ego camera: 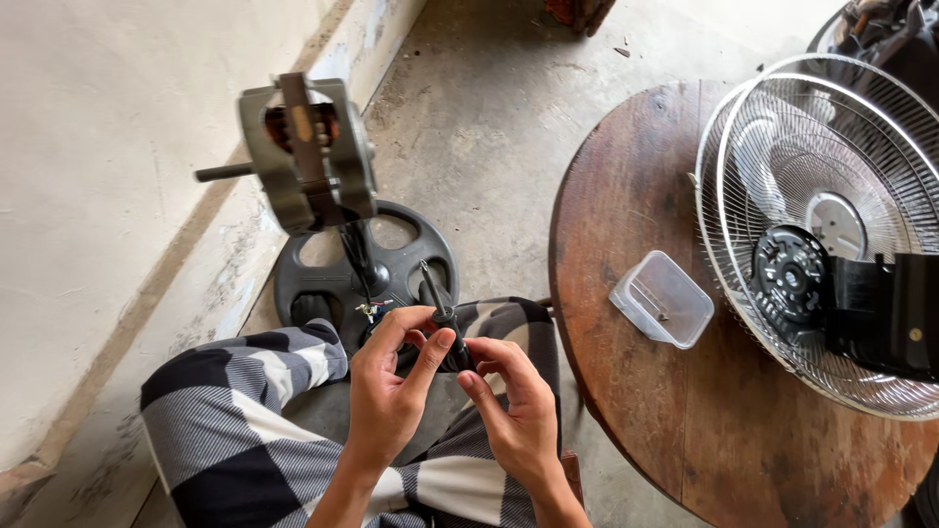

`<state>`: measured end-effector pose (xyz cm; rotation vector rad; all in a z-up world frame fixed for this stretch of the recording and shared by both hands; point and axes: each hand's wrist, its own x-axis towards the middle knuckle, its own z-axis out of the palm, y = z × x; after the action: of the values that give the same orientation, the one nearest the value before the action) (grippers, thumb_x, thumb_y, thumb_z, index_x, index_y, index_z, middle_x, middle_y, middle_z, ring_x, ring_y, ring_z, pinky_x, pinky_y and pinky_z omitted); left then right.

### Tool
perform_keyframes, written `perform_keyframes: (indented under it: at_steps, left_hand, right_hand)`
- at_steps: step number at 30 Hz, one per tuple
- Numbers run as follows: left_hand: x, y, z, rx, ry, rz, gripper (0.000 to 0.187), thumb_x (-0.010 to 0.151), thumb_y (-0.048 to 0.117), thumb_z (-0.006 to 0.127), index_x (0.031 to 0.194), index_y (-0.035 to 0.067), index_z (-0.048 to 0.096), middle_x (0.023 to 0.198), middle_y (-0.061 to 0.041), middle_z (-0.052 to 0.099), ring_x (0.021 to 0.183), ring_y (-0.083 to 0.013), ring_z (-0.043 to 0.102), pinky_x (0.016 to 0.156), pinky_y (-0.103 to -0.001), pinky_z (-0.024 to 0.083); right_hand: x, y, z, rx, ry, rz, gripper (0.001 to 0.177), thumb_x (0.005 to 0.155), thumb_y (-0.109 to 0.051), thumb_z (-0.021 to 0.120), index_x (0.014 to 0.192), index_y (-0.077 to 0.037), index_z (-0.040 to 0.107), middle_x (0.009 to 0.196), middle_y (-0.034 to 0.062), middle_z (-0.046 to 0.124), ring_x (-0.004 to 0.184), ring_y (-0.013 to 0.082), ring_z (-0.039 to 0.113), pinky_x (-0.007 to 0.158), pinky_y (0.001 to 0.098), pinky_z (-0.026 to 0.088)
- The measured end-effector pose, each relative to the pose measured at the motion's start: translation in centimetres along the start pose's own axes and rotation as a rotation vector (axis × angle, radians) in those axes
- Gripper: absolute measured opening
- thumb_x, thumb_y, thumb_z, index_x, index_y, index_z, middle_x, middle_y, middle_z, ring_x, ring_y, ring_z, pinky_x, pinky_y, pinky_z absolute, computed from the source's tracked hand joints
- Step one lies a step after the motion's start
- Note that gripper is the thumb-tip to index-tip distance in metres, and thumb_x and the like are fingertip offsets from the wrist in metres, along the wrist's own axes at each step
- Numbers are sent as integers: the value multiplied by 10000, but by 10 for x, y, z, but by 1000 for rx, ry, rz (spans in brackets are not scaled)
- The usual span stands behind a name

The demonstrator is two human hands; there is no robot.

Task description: The person disassembles an electric fan motor, removes the end cap, and then reassembles it by placing the end cap back on and securing it with screws using a screwdriver.

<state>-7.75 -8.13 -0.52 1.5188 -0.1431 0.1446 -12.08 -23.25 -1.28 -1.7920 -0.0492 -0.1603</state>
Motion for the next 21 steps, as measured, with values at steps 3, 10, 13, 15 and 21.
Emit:
perform_keyframes:
  at_steps: [3, 10, 13, 15, 21]
  left_hand:
    - [0, 3, -15, 14, 37, -6, 192, 969, 176, 708, 1071, 15, 690, 952, -30, 704, 820, -99, 585, 768, -242, 499]
    - [4, 8, -45, 115, 118, 33, 226, 983, 203, 682, 1105, 13, 684, 985, -40, 737, 853, -113, 649, 771, -261, 534]
    - [7, 9, -58, 106, 128, 30, 273, 991, 225, 658, 1155, 6, 658, 1022, -41, 772, 923, -124, 710, 802, -277, 570]
    - [10, 8, -68, 106, 122, 61, 288, 1007, 231, 643, 1181, 2, 635, 1028, -50, 768, 957, -138, 737, 838, -285, 584]
    - [19, 5, -96, 376, 158, 216, 276, 1023, 223, 633, 1186, 0, 636, 1058, -102, 705, 936, -188, 699, 834, -306, 568]
  right_hand:
    - [7, -7, 12, -23, -50, -2, 356, 912, -14, 749, 1260, -9, 671, 1072, 58, 682, 947, 143, 625, 883, 274, 526]
    - [29, -21, 31, -34, -159, -84, 335, 970, -62, 674, 1301, -17, 652, 1163, 86, 726, 1094, 155, 682, 926, 284, 532]
    - [43, -22, 33, -66, -153, -124, 318, 995, -83, 656, 1307, -20, 659, 1167, 99, 735, 1107, 164, 691, 938, 291, 542]
    - [54, -23, 34, -88, -135, -163, 304, 1003, -86, 655, 1301, -23, 664, 1169, 106, 743, 1104, 169, 700, 934, 293, 549]
    - [89, -34, 37, -188, -52, -333, 261, 1022, -64, 636, 1277, -24, 669, 1197, 106, 728, 1136, 170, 697, 962, 293, 566]
